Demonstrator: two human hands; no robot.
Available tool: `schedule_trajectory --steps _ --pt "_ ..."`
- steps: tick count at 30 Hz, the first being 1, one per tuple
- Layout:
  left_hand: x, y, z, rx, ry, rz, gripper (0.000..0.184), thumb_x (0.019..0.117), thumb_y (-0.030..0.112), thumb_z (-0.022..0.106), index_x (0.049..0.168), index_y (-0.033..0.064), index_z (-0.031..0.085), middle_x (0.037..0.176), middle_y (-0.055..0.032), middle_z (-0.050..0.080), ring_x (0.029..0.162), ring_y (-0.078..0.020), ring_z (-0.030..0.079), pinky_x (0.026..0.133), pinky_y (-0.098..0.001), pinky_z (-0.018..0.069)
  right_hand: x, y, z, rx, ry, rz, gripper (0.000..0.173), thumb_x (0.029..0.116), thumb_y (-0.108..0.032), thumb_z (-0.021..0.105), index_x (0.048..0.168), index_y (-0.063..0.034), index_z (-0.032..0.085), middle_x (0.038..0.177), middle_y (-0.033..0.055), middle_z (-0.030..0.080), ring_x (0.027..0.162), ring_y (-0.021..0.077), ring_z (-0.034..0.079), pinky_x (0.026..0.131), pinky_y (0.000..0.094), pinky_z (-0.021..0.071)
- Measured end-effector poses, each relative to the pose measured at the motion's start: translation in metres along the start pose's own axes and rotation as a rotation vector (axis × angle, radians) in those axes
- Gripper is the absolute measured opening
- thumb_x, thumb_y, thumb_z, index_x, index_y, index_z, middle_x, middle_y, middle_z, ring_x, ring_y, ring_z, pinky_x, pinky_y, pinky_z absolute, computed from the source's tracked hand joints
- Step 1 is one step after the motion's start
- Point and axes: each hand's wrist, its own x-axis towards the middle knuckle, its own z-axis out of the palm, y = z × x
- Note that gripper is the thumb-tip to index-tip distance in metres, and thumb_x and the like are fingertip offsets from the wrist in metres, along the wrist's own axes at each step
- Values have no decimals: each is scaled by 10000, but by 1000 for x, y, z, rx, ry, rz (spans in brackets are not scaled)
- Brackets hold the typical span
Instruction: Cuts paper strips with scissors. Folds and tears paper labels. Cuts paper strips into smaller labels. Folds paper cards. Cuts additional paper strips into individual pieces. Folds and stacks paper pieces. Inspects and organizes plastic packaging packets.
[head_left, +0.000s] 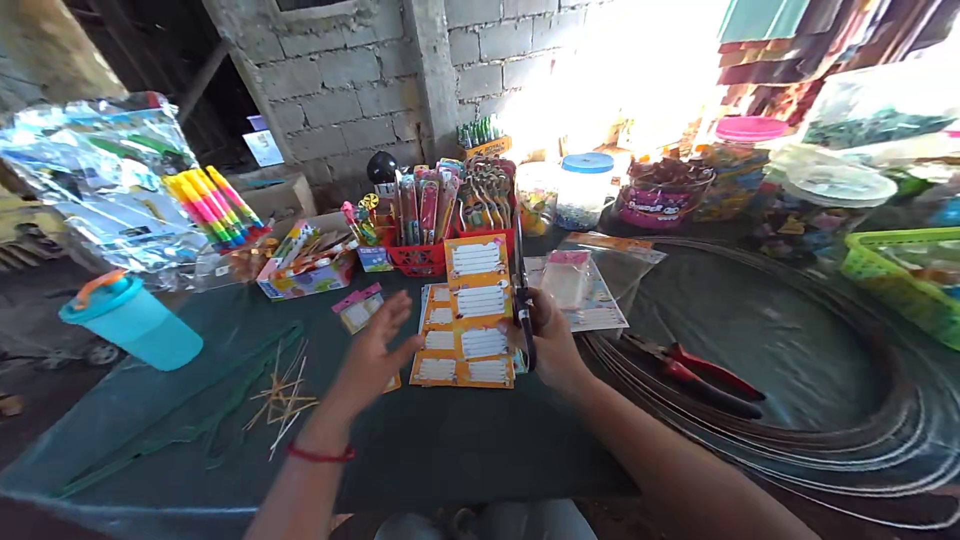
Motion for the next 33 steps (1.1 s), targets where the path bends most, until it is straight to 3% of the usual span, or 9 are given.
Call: schedule_trajectory --steps 2,4,7,10,12,15,21,25,33 --pt "14 17 33 -193 -26 20 829 885 167 740 1553 -5 279 1316 -116 632 1053 -171 704 889 -326 605 1 2 -1 -9 1 -14 516 874 25 684 1330 86 451 1006 25 718 850 35 698 796 221 592" --pt "27 25 52 -276 28 42 840 872 35 743 1555 22 254 1159 -91 690 867 -140 733 770 -287 629 3 2 -3 -32 28 -13 527 875 8 692 1339 86 456 1006 30 712 847 30 692 790 215 586" --pt "46 17 55 -233 177 145 600 893 10 715 1428 -25 444 1063 -73 716 847 -96 725 760 -251 619 13 -2 -15 -114 68 25 550 895 -52 721 1365 67 461 1023 59 702 847 53 687 785 220 580" --pt "58 0 44 -215 333 179 240 920 -5 677 1155 -50 675 992 -55 722 847 -48 691 785 -224 588 26 -10 -34 -354 27 186 619 953 -149 691 1469 -2 382 1143 116 670 929 110 680 830 282 569" --pt "58 -9 38 -253 380 193 209 923 -22 663 1128 -53 684 990 -47 723 853 -41 689 800 -220 586 33 -10 -44 -618 -63 304 643 975 -140 629 1535 -49 326 1199 168 656 1013 223 678 895 402 556" --pt "51 -16 38 -318 385 202 275 908 -58 656 1182 -76 664 1060 -74 717 882 -68 703 820 -240 600 33 -6 -41 -869 -166 344 580 986 -126 604 1527 -72 401 1184 220 660 1054 353 660 945 529 512" --pt "40 -6 46 -306 266 151 314 908 -19 689 1220 -54 664 1097 -78 715 854 -64 708 787 -223 605 13 2 -16 -301 77 20 507 927 -88 689 1363 64 477 1022 56 707 863 54 687 789 222 575" --pt "35 -3 60 -233 188 200 291 921 28 698 1200 -56 685 1088 -93 714 839 -46 706 768 -193 601 8 -1 -14 -186 82 -205 535 882 35 681 1349 91 425 1071 42 727 957 77 715 866 243 593" --pt "36 -10 71 -190 182 236 280 894 54 737 1158 -37 719 1012 -72 686 805 -22 677 745 -163 585 7 4 -14 -269 67 -228 541 861 21 699 1343 80 461 1120 57 714 913 29 681 826 194 564"
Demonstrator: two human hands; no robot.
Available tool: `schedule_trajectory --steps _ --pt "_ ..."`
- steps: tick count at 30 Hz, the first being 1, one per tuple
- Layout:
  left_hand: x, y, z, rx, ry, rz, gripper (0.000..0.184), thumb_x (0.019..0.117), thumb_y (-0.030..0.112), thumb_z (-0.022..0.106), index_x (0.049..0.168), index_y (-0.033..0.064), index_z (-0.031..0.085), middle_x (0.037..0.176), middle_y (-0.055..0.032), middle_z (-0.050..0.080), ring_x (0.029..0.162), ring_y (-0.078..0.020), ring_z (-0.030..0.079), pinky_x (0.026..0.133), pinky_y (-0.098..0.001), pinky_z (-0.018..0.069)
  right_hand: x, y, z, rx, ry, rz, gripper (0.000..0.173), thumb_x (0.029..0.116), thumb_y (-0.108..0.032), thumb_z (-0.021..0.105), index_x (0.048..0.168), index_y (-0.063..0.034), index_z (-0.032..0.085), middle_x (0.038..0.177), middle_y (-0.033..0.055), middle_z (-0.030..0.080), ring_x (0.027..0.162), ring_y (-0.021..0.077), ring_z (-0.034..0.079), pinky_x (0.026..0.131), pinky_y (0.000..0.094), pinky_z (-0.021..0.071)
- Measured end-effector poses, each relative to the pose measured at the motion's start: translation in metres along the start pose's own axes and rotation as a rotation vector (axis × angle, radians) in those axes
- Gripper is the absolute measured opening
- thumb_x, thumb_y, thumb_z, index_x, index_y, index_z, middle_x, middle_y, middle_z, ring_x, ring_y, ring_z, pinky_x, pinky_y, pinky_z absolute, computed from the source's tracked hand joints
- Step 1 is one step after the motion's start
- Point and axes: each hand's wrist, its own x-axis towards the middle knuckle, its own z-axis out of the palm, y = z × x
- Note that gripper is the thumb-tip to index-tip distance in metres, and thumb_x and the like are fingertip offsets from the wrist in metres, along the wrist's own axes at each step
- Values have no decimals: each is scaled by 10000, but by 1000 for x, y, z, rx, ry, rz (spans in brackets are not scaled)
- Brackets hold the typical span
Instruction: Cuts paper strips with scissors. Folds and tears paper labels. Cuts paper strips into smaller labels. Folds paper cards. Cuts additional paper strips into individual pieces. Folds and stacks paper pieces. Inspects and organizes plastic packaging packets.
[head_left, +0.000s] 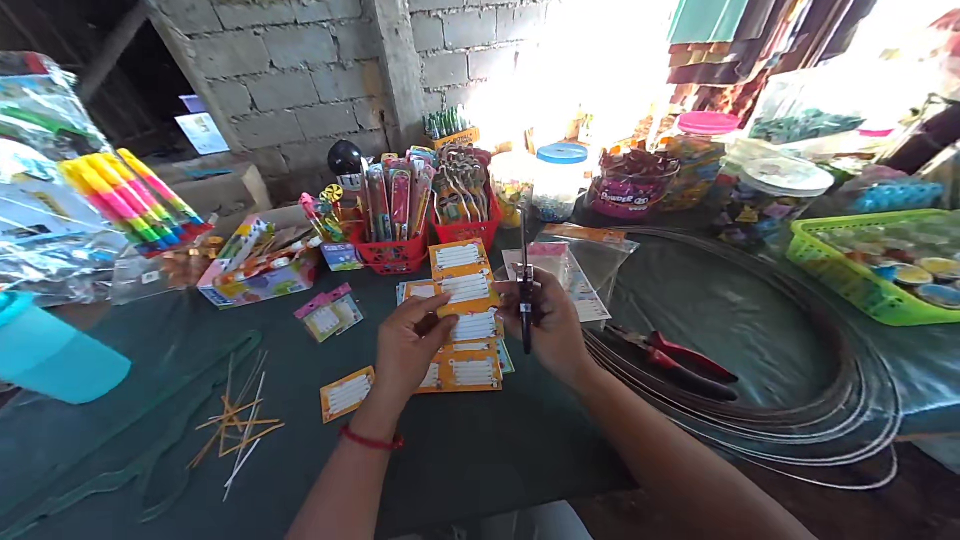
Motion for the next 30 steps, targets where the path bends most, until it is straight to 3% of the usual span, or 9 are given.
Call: schedule_trajectory --steps 9,20,26,28,30 --pt "-2 -9 8 3 26 54 187 873 72 763 1038 -16 754 903 -28 649 763 1 630 716 -139 556 -5 10 5 -169 18 -154 530 820 56 706 1328 76 556 1129 138 709 993 108 703 894 272 584" --pt "-7 -5 17 -39 48 10 73 868 33 744 925 -12 743 919 -27 676 820 20 655 753 -129 563 -5 11 5 -432 17 -244 462 763 63 696 1225 41 683 1025 169 735 864 195 714 811 322 587" --pt "-6 -5 15 -151 70 -14 110 893 2 711 1000 -23 721 966 -17 670 826 -12 646 752 -166 567 1 13 0 -276 93 19 440 874 -86 756 1273 24 610 1031 100 731 876 97 707 796 265 588" --pt "-5 -1 13 -231 79 -79 221 900 -11 694 1119 -30 665 1006 -19 693 885 -42 676 803 -210 586 5 10 -4 -153 125 185 484 886 -91 760 1315 5 557 1038 76 736 883 82 710 800 251 583" --pt "-4 2 12 -317 69 -147 342 900 -8 687 1232 -7 607 979 -10 684 860 -70 684 769 -231 596 9 7 -5 -18 175 317 506 887 -50 756 1332 -4 521 1038 65 735 884 86 712 800 250 583"
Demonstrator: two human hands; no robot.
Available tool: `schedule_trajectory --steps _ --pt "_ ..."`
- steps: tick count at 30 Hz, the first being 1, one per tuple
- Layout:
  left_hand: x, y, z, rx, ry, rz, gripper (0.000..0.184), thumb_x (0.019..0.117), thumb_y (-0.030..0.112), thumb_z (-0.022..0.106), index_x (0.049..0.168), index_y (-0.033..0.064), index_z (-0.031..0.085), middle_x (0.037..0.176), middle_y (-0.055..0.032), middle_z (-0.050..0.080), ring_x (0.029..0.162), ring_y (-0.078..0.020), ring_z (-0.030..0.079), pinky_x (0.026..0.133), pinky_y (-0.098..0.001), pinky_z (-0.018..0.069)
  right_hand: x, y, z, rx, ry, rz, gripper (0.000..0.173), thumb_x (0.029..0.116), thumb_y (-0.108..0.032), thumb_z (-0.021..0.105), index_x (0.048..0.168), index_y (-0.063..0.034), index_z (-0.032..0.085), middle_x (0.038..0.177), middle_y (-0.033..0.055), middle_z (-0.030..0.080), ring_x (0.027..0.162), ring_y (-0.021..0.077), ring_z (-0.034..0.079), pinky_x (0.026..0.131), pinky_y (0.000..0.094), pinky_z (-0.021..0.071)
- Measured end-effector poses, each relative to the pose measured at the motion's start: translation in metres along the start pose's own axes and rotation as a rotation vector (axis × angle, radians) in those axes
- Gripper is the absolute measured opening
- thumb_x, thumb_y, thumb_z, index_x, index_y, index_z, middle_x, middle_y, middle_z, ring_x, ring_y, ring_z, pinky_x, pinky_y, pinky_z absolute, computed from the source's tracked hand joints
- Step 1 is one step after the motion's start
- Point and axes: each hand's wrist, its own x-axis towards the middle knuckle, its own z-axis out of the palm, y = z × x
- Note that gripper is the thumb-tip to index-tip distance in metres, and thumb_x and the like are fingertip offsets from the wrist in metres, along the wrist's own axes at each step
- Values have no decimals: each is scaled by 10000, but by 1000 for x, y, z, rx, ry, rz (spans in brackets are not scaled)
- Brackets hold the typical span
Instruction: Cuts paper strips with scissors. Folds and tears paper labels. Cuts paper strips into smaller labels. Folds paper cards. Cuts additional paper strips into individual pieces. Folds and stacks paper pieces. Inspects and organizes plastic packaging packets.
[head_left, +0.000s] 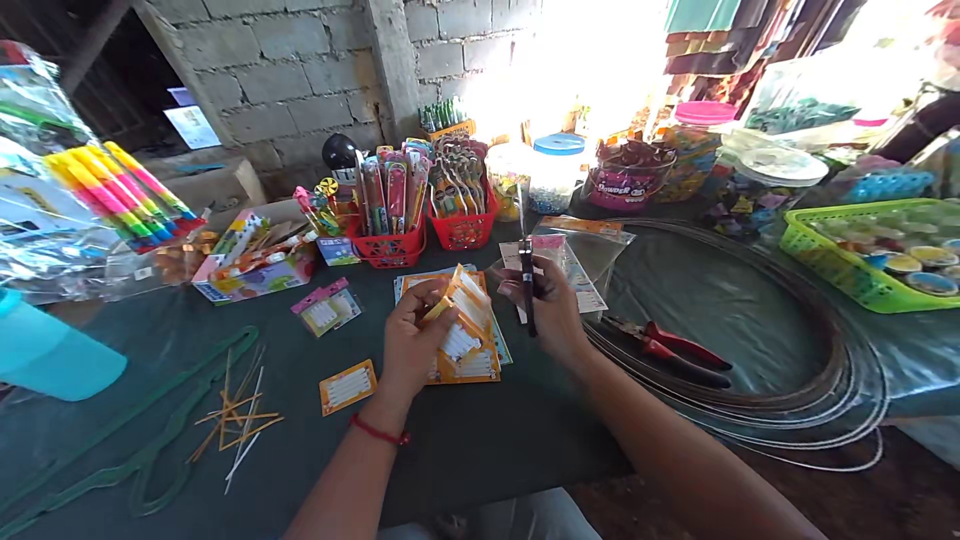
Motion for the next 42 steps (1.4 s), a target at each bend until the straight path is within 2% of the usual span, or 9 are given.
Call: schedule_trajectory --steps 5,10,15,20,22,25,28,32,42 --pt "1 2 -3 -161 -23 -88 350 886 -37 669 1224 23 602 944 2 691 842 -90 693 777 -271 610 6 -3 -2 108 -18 191 524 919 -27 707 1382 -8 463 1089 90 706 884 106 691 768 264 573" --pt "2 5 -4 -225 19 -96 319 897 -57 650 1200 37 625 934 -5 717 827 -93 709 764 -270 615 6 -2 -3 279 -193 350 348 947 19 647 1275 -7 531 872 41 666 647 55 602 583 179 504" --pt "5 13 -3 -330 63 -187 733 907 -92 627 1537 124 320 1136 -100 696 935 -189 732 813 -347 630 5 1 3 240 48 132 441 877 75 689 1277 1 518 832 23 687 670 48 639 633 195 541" --pt "7 14 2 -134 119 -187 978 874 -52 714 1628 233 158 1337 -183 560 968 -207 706 777 -335 623 -2 -21 -4 100 59 -43 498 919 -8 673 1365 -8 451 910 18 682 766 42 664 725 208 565" --pt "7 13 -3 -110 135 -126 841 899 -47 690 1597 175 276 1286 -160 598 941 -178 711 770 -316 624 -18 -33 -17 7 -58 -119 519 999 -135 597 1448 -4 372 1036 28 674 892 55 677 801 230 573" --pt "7 14 -8 -134 185 -97 316 934 -60 650 1246 -10 652 978 -57 709 741 -93 683 677 -256 602 -68 -43 -38 20 -261 -93 565 1027 -381 555 1445 -36 398 992 -51 688 839 42 669 724 224 576" --pt "6 17 -11 -194 166 -109 267 935 -76 637 1193 -26 681 917 -43 717 693 -74 665 660 -226 587 -134 -45 -47 101 -465 147 588 972 -459 628 1425 -107 500 927 -99 696 767 -4 648 671 191 558" --pt "3 21 -11 -221 145 -134 270 917 -97 652 1160 2 716 933 -46 733 665 -67 655 626 -199 570 -177 -37 -50 195 -601 402 631 1004 -423 600 1442 -4 421 919 -74 657 773 20 628 694 223 544" --pt "-3 20 -7 -147 44 -111 283 888 -86 683 1149 16 724 934 -18 733 676 -44 651 636 -186 565 -153 -37 -26 236 -545 386 681 959 -497 645 1433 -47 452 873 -77 651 714 14 625 624 175 532"
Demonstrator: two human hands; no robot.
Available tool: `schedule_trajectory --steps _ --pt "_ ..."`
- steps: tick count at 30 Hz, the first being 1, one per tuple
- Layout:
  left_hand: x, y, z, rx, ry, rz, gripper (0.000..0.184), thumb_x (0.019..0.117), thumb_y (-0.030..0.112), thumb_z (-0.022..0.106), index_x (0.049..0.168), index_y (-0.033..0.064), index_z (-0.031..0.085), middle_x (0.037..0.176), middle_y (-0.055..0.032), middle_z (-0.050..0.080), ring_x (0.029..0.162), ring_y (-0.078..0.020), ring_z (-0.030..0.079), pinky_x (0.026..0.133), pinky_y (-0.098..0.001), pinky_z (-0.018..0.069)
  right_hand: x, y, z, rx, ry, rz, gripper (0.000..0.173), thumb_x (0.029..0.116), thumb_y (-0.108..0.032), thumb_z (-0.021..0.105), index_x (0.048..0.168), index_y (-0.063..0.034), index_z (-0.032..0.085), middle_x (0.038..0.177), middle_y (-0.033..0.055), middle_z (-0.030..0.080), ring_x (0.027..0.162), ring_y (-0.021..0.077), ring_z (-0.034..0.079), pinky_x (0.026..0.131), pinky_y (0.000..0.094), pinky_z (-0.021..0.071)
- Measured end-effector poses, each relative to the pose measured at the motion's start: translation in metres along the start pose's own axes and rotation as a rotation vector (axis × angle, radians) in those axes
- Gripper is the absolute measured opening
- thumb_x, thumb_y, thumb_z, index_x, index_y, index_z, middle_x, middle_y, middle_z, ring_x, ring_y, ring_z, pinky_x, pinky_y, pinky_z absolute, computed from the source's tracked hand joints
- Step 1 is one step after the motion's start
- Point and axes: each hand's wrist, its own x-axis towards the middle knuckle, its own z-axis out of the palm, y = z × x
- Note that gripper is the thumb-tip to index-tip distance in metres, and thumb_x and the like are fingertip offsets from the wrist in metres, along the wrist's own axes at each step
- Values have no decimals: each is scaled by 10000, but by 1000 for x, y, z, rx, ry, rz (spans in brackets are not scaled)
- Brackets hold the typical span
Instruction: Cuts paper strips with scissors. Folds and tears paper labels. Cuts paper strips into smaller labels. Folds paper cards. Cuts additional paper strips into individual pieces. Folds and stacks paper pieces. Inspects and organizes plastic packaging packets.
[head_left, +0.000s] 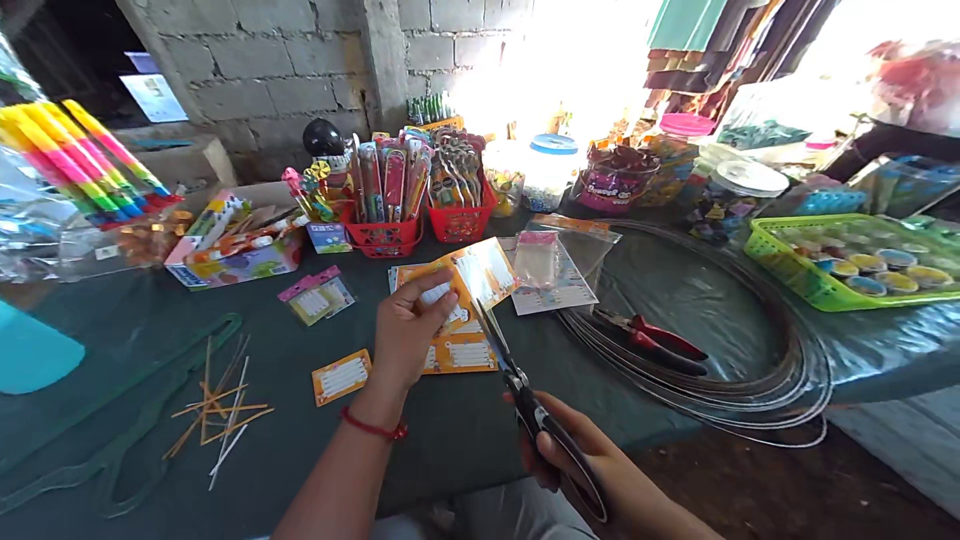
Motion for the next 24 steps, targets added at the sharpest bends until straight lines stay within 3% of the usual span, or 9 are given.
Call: schedule_trajectory --steps 8,13,24 --pt "3 1 -2 -50 47 2 293 892 -102 673 1157 12 722 970 -27 738 729 -58 675 675 -208 586 -8 13 -2 -11 -2 19 621 977 -410 645 1426 -33 444 869 -90 648 697 -12 603 615 159 512" --pt "1 -2 0 -33 10 -12 298 886 -99 675 1151 24 728 889 -14 723 638 -38 624 607 -178 549 -3 12 -1 -2 5 10 647 968 -454 647 1428 -43 451 863 -89 643 702 -8 605 619 157 513" --pt "0 -1 2 -6 -13 -9 287 888 -86 682 1150 23 721 950 -20 739 708 -48 672 647 -192 576 10 9 0 -6 11 -14 635 977 -454 630 1430 -45 456 846 -96 632 676 -4 600 594 163 512"
